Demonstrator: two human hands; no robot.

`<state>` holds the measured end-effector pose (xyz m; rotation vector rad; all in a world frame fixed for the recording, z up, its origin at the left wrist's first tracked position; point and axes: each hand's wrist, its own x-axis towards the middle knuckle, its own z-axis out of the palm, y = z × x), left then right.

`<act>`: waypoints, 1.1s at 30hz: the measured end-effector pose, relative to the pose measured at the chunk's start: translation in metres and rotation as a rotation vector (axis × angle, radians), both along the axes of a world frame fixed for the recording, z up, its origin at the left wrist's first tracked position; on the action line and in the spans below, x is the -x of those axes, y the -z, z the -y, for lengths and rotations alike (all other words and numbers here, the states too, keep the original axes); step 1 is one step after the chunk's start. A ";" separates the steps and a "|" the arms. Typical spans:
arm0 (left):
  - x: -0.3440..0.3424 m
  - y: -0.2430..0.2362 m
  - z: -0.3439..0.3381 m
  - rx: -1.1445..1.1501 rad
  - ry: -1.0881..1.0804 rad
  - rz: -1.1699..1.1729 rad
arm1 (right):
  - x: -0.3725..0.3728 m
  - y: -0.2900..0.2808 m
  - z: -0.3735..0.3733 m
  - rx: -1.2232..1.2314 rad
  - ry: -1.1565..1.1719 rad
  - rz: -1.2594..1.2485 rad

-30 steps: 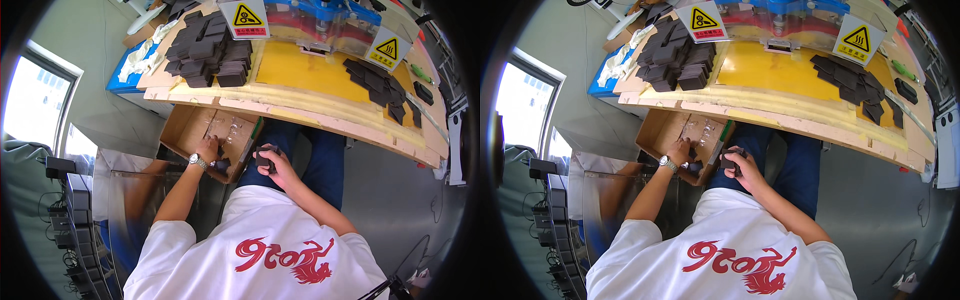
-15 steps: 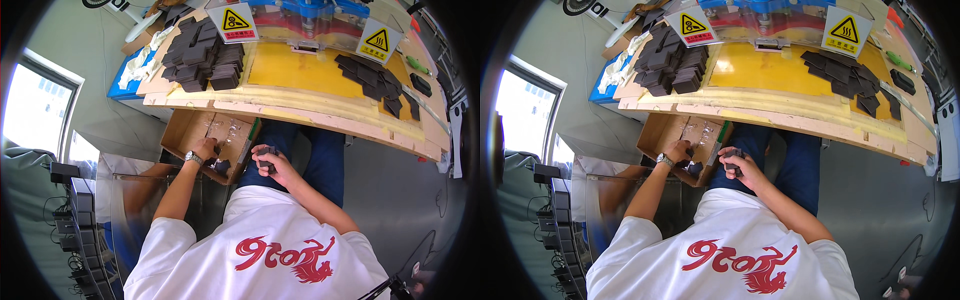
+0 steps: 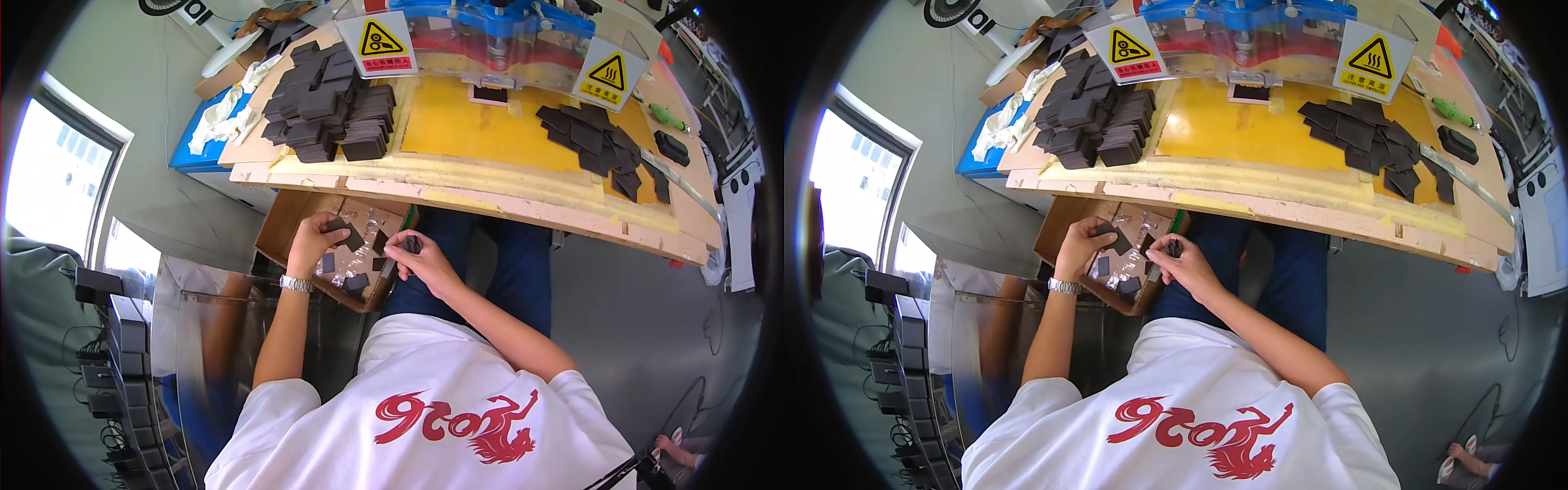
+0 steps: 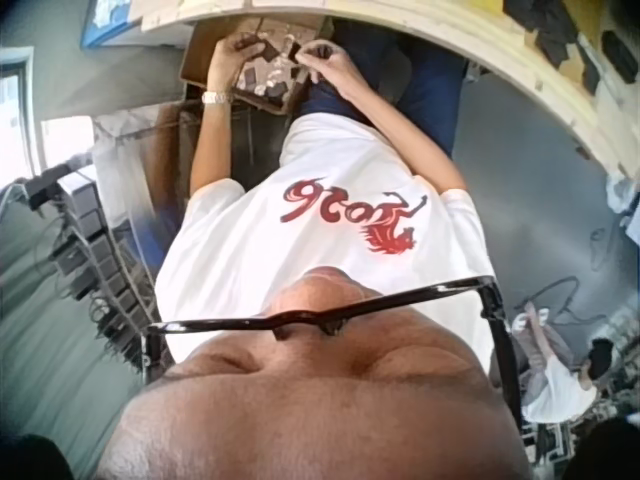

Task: Placing leather pieces into a machine for stamping or heat-pressing and organizing them into a box.

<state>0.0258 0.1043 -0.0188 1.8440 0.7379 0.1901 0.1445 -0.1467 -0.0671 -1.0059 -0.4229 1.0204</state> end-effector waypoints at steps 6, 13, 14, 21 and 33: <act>0.006 -0.002 0.013 0.044 -0.117 0.080 | 0.011 0.001 -0.054 0.151 0.075 0.521; 0.019 -0.020 0.037 0.299 -0.049 0.196 | -0.007 0.010 -0.062 0.032 0.187 0.837; 0.016 -0.024 0.044 0.305 -0.043 0.202 | -0.011 -0.003 -0.053 0.074 0.129 0.844; 0.006 -0.054 0.087 0.075 -0.010 0.272 | -0.023 -0.043 0.030 0.118 -0.041 0.183; -0.041 -0.154 0.166 0.208 0.676 0.407 | -0.046 -0.174 0.148 0.195 -0.092 0.165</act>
